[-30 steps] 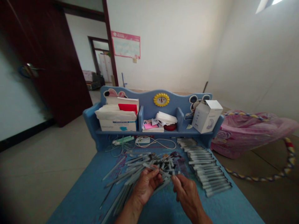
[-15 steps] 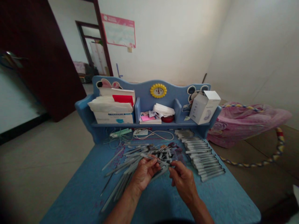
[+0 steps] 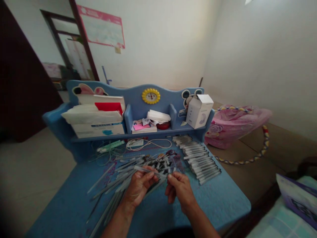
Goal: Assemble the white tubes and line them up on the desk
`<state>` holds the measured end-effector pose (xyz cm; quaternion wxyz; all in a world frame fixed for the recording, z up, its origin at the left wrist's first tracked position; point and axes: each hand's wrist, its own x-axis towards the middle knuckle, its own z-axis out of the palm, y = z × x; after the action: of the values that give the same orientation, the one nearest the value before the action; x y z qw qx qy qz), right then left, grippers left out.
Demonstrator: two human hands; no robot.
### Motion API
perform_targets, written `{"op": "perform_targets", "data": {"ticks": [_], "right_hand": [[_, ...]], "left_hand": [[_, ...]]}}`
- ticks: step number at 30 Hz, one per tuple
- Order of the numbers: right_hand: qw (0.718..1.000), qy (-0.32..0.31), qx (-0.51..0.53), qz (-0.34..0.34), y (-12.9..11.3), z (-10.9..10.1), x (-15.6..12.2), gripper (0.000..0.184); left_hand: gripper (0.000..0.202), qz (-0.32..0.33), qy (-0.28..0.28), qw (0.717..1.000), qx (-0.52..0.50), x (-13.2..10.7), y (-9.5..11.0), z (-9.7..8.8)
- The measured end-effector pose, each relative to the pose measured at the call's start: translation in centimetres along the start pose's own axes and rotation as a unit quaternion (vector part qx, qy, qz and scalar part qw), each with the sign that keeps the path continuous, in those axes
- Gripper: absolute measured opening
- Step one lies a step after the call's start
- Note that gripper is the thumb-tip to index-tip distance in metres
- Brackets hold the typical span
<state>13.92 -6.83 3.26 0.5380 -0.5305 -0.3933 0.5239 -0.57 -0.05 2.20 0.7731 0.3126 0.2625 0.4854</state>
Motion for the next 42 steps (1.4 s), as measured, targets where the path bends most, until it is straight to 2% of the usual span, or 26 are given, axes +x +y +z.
{"op": "perform_targets", "data": {"ticks": [5, 11, 21, 24, 29, 32, 34, 36, 38, 40, 42], "right_hand": [[0.993, -0.01, 0.105, 0.056, 0.6, -0.3, 0.5, 0.031], [0.977, -0.038, 0.184, 0.1, 1.5, -0.9, 0.9, 0.029], [0.939, -0.039, 0.268, 0.211, 2.3, -1.5, 1.0, 0.032], [0.938, -0.041, 0.266, 0.22, 2.4, -1.6, 0.9, 0.033], [0.97, -0.048, 0.169, 0.17, 2.7, -1.0, 0.2, 0.032], [0.987, -0.042, 0.045, 0.146, 3.0, -0.5, -0.4, 0.036], [0.994, -0.004, -0.071, 0.078, 3.2, -0.4, -0.6, 0.037], [0.98, 0.047, -0.191, -0.03, 3.3, -0.3, -0.5, 0.034], [0.947, 0.085, -0.281, -0.134, 3.4, -0.1, -0.2, 0.027], [0.918, 0.083, -0.336, -0.193, 3.6, 0.1, 0.3, 0.023], [0.902, 0.06, -0.37, -0.215, 3.8, 0.5, 0.8, 0.017]], "left_hand": [[0.016, -0.002, -0.027, 0.999, 0.024, 0.0, 0.4, 0.4], [0.014, 0.005, -0.048, 0.997, 0.063, 0.1, 0.1, 0.4], [0.009, 0.023, -0.082, 0.989, 0.123, -0.1, 0.1, 0.5], [0.008, 0.017, -0.082, 0.988, 0.128, 0.0, -0.2, 0.4], [0.012, 0.001, -0.038, 0.996, 0.084, 0.2, -0.5, 0.3], [0.018, -0.009, -0.003, 0.998, 0.07, 0.4, -0.7, 0.1], [0.02, -0.012, 0.015, 0.997, 0.077, 0.4, -0.7, 0.0], [0.02, -0.014, 0.017, 0.995, 0.097, 0.4, -0.7, -0.1], [0.018, -0.014, 0.012, 0.991, 0.129, 0.2, -0.7, 0.1], [0.015, -0.006, 0.005, 0.987, 0.158, -0.1, -0.6, 0.3], [0.014, 0.0, -0.006, 0.985, 0.17, -0.4, -0.6, 0.5]]}}
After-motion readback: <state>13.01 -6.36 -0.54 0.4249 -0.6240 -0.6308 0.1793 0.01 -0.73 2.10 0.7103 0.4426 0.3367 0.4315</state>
